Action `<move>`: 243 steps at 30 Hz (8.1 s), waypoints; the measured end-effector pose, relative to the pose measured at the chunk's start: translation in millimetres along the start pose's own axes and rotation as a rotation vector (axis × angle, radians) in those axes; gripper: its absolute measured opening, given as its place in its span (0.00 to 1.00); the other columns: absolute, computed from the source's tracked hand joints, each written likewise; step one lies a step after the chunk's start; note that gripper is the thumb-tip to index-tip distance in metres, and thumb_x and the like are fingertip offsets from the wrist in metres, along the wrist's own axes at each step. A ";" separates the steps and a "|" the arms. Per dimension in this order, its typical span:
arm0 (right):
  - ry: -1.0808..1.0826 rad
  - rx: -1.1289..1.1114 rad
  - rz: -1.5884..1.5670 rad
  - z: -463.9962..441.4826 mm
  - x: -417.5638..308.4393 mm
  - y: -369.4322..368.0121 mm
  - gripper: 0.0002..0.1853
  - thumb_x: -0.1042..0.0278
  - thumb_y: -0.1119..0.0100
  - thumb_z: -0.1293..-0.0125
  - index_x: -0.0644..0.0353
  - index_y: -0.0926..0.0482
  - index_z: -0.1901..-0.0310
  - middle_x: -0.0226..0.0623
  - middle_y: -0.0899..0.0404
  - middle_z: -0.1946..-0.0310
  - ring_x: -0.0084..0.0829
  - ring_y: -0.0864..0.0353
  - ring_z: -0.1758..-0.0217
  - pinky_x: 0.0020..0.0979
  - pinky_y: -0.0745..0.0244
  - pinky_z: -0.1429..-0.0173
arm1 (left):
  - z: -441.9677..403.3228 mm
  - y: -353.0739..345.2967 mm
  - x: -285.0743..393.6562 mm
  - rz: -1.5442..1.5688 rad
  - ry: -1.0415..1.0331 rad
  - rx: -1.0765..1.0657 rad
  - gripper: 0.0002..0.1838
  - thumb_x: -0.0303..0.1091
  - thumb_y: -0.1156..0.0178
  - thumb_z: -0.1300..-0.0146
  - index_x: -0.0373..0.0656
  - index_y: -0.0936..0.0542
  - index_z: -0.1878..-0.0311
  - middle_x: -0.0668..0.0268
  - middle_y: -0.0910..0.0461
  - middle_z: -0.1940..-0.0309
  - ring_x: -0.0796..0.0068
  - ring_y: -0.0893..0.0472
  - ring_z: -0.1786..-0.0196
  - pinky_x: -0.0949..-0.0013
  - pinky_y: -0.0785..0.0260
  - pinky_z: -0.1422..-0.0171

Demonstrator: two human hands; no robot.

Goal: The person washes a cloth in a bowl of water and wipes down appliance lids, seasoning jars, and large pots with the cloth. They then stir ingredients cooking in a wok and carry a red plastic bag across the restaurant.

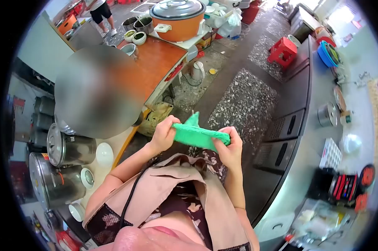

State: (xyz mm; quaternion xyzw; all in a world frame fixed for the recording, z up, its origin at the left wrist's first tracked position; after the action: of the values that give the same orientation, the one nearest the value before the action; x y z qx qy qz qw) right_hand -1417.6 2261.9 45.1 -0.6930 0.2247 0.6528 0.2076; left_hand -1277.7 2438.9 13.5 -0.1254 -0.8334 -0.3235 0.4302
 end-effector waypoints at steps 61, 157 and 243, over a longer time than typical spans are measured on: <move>0.903 -0.758 0.901 -781.1 70.3 -305.5 0.28 0.53 0.53 0.39 0.64 0.33 0.42 0.50 0.37 0.37 0.54 0.41 0.33 0.51 0.48 0.30 | -620.3 144.0 -330.1 -0.855 0.176 0.222 0.13 0.29 0.41 0.45 0.43 0.19 0.55 0.63 0.19 0.61 0.61 0.20 0.57 0.61 0.27 0.56; 0.870 -0.903 0.430 -640.4 98.6 -319.8 0.19 0.64 0.45 0.48 0.50 0.21 0.52 0.32 0.31 0.43 0.44 0.42 0.31 0.61 0.54 0.30 | -643.0 134.0 -323.0 -1.130 0.225 0.007 0.06 0.33 0.44 0.41 0.43 0.23 0.62 0.62 0.19 0.71 0.63 0.17 0.67 0.62 0.24 0.67; 0.598 -0.296 0.941 -616.5 318.3 -484.1 0.27 0.64 0.48 0.40 0.65 0.36 0.39 0.59 0.42 0.36 0.56 0.42 0.33 0.52 0.46 0.32 | -264.4 124.5 -452.6 0.059 0.807 0.736 0.10 0.23 0.48 0.36 0.34 0.24 0.52 0.62 0.20 0.60 0.79 0.22 0.58 0.75 0.29 0.54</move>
State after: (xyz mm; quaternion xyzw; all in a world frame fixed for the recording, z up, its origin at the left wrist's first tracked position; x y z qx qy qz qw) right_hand -620.5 2284.3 -237.3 -0.6945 0.4639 0.4752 -0.2767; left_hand -778.0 2393.7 -182.9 0.1443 -0.6564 -0.0208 0.7402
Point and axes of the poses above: each hand's wrist, its own z-axis away from the middle knuckle, its own y-axis out of the back of the hand, x = y × z, the point moved 3 cm from there along -z, towards the middle knuckle
